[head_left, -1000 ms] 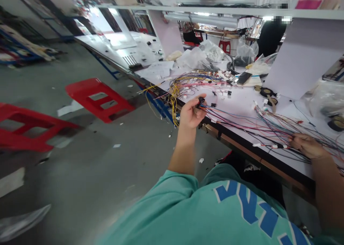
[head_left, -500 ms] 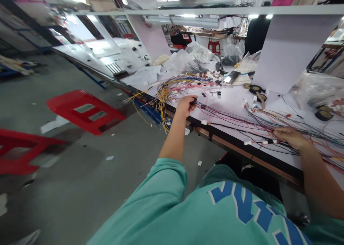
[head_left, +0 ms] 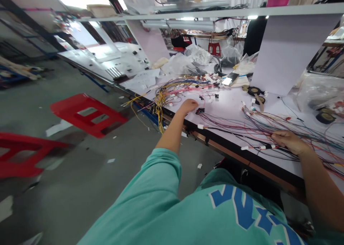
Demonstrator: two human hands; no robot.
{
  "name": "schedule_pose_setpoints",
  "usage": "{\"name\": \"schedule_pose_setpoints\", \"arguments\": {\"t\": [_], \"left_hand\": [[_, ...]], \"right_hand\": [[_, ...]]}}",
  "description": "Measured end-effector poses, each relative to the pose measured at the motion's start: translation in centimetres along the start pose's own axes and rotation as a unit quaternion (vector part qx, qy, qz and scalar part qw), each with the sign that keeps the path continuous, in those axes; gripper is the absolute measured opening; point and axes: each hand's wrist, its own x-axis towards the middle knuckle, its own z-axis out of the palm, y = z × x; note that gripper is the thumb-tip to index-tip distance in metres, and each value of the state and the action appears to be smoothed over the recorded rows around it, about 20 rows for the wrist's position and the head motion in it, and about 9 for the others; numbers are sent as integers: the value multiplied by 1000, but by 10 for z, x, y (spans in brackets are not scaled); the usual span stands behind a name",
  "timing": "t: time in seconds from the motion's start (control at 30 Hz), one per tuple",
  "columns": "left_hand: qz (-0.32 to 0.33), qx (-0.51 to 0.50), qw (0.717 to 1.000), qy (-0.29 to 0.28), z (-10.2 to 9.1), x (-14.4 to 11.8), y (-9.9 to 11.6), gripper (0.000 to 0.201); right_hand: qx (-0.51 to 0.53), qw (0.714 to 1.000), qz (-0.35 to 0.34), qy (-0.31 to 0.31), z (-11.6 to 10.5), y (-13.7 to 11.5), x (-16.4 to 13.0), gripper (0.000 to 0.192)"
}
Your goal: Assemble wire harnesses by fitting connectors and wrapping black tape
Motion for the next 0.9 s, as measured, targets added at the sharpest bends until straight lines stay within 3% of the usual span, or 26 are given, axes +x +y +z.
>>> {"name": "schedule_pose_setpoints", "arguments": {"t": [0.17, 0.4, 0.57, 0.67, 0.8, 0.9], "left_hand": [[28, 85, 996, -4, 14, 14, -4, 21], [-4, 175, 985, -4, 19, 37, 9, 26], [-20, 209, 977, 23, 26, 40, 19, 25], [-31, 224, 972, 58, 18, 36, 16, 32], [-75, 263, 956, 110, -9, 27, -7, 44], [-90, 290, 949, 87, -25, 25, -30, 42]], "right_hand": [[-3, 1000, 10, 5, -1, -2, 0, 63], [-3, 1000, 24, 20, -3, 1, 2, 66], [-4, 999, 33, 29, -5, 5, 3, 67], [3, 999, 38, 36, -8, 9, 4, 64], [7, 998, 38, 40, -10, 13, 4, 63], [2, 999, 32, 39, -10, 13, 4, 61]]}}
